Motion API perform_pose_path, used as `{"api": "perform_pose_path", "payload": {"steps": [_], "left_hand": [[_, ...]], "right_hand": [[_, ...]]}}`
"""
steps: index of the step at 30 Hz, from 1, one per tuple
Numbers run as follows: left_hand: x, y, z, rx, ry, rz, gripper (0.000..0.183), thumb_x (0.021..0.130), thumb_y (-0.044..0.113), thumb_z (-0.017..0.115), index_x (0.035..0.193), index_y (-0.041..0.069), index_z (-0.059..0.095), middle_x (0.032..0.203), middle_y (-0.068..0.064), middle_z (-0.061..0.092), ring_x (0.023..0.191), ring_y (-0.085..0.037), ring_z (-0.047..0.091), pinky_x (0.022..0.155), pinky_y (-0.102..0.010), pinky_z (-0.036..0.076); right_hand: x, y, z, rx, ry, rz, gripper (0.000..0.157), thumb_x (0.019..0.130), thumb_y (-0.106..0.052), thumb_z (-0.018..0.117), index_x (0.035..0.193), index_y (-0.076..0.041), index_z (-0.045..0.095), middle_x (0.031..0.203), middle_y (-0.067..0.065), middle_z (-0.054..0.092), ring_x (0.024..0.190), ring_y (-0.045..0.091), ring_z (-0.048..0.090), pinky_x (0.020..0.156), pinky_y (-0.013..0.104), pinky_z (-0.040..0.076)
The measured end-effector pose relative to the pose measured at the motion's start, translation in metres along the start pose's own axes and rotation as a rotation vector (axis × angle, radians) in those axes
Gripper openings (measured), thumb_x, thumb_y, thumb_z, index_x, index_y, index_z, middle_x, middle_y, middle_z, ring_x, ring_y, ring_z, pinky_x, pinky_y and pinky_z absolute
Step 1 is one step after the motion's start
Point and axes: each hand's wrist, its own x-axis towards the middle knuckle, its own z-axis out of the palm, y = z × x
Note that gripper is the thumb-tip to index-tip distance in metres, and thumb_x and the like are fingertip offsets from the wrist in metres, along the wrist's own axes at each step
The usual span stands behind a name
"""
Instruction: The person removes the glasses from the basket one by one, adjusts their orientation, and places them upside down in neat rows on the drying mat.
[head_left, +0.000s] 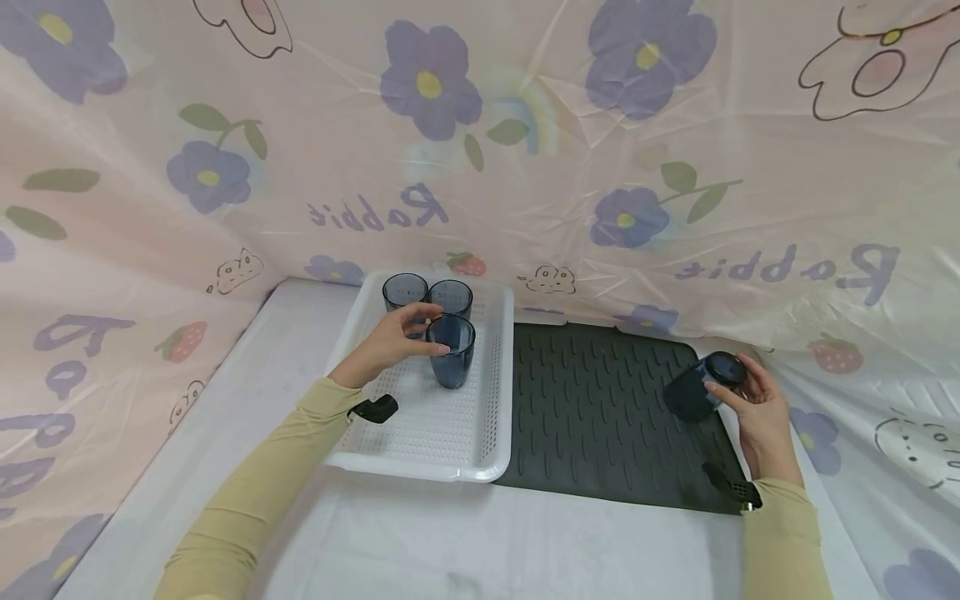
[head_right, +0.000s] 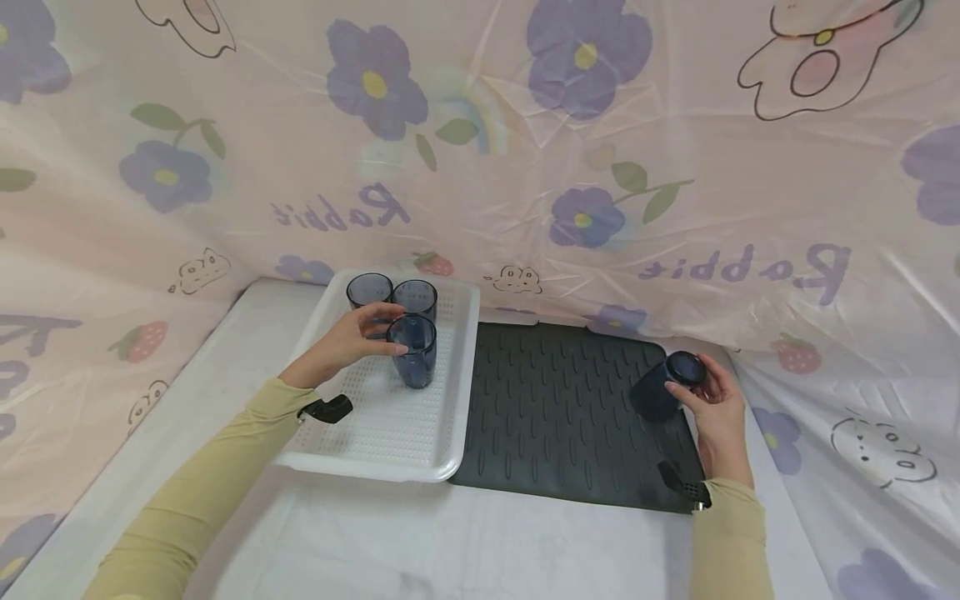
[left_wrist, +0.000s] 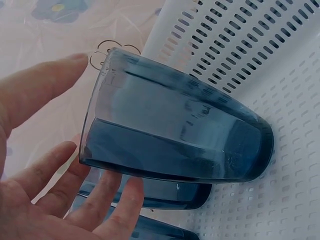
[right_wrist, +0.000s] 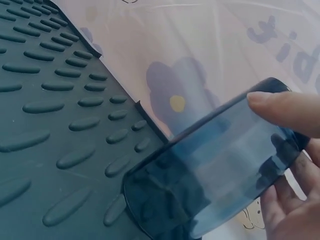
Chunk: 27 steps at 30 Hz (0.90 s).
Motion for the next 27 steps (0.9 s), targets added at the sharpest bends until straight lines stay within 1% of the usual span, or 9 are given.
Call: {"api": "perform_pose_path", "payload": {"steps": [4,7,12,14,17,20,23,27], "left_hand": [[0.0020,-0.0009,-0.0002,0.031,0.011,0.000,0.073,0.078,0.013,0.082,0.140,0.008,0.045,0.144,-0.008,0.041,0.133,-0.036,0.035,0.103,-0.047,0.041],[0.0037,-0.0006,0.0001,0.044,0.014,0.002,0.074,0.075,0.014,0.084,0.139,0.010,0.046,0.142,-0.006,0.043,0.132,-0.033,0.037,0.101,-0.042,0.044],[0.0063,-0.0046,0.0012,0.024,-0.005,0.013,0.076,0.073,0.012,0.085,0.138,0.008,0.047,0.143,-0.008,0.043,0.133,-0.032,0.036,0.100,-0.038,0.045],[0.0055,-0.0066,0.0017,0.017,-0.013,0.012,0.077,0.072,0.012,0.086,0.138,0.007,0.047,0.143,-0.009,0.042,0.133,-0.032,0.035,0.102,-0.039,0.044],[0.0025,-0.0082,0.0025,0.021,-0.020,-0.001,0.078,0.071,0.011,0.086,0.138,0.009,0.047,0.143,-0.008,0.042,0.133,-0.031,0.035,0.102,-0.038,0.044],[0.0011,-0.0095,0.0024,0.021,-0.029,0.008,0.078,0.071,0.008,0.086,0.139,0.008,0.047,0.143,-0.010,0.041,0.133,-0.032,0.036,0.103,-0.038,0.044],[0.0015,-0.0096,0.0014,0.023,-0.032,0.030,0.078,0.072,0.007,0.085,0.139,0.007,0.046,0.144,-0.012,0.039,0.133,-0.033,0.036,0.103,-0.039,0.043],[0.0018,-0.0091,-0.0003,0.020,-0.021,0.027,0.078,0.072,0.007,0.085,0.139,0.005,0.045,0.144,-0.011,0.040,0.134,-0.034,0.034,0.104,-0.039,0.042]], "right_hand": [[0.0040,0.0006,-0.0007,0.015,-0.015,-0.009,0.069,0.076,0.022,0.068,0.134,-0.012,0.055,0.121,-0.005,0.062,0.106,0.005,0.057,0.083,0.008,0.047],[0.0057,0.0001,-0.0013,0.004,-0.014,-0.003,0.070,0.076,0.021,0.068,0.135,-0.012,0.054,0.123,-0.004,0.061,0.107,0.005,0.056,0.083,0.008,0.047],[0.0052,-0.0009,-0.0044,-0.030,-0.007,0.020,0.071,0.078,0.017,0.069,0.139,-0.015,0.051,0.125,-0.006,0.059,0.111,0.005,0.053,0.085,0.008,0.043],[0.0041,-0.0003,-0.0053,-0.039,-0.001,0.027,0.071,0.078,0.016,0.070,0.139,-0.015,0.051,0.124,-0.007,0.059,0.110,0.004,0.052,0.084,0.008,0.043],[0.0019,0.0012,-0.0057,-0.058,0.005,0.033,0.071,0.078,0.015,0.071,0.139,-0.016,0.051,0.122,-0.008,0.060,0.110,0.004,0.052,0.084,0.008,0.043],[0.0000,0.0017,-0.0046,-0.070,0.009,0.032,0.071,0.078,0.014,0.072,0.139,-0.016,0.051,0.122,-0.009,0.060,0.110,0.004,0.052,0.084,0.008,0.042],[-0.0004,0.0016,-0.0027,-0.061,0.017,0.023,0.070,0.077,0.015,0.071,0.138,-0.014,0.051,0.121,-0.010,0.061,0.109,0.004,0.052,0.084,0.009,0.042],[0.0015,0.0017,0.0002,-0.041,0.018,0.015,0.070,0.076,0.018,0.071,0.137,-0.013,0.053,0.119,-0.009,0.062,0.107,0.005,0.054,0.083,0.009,0.043]]}}
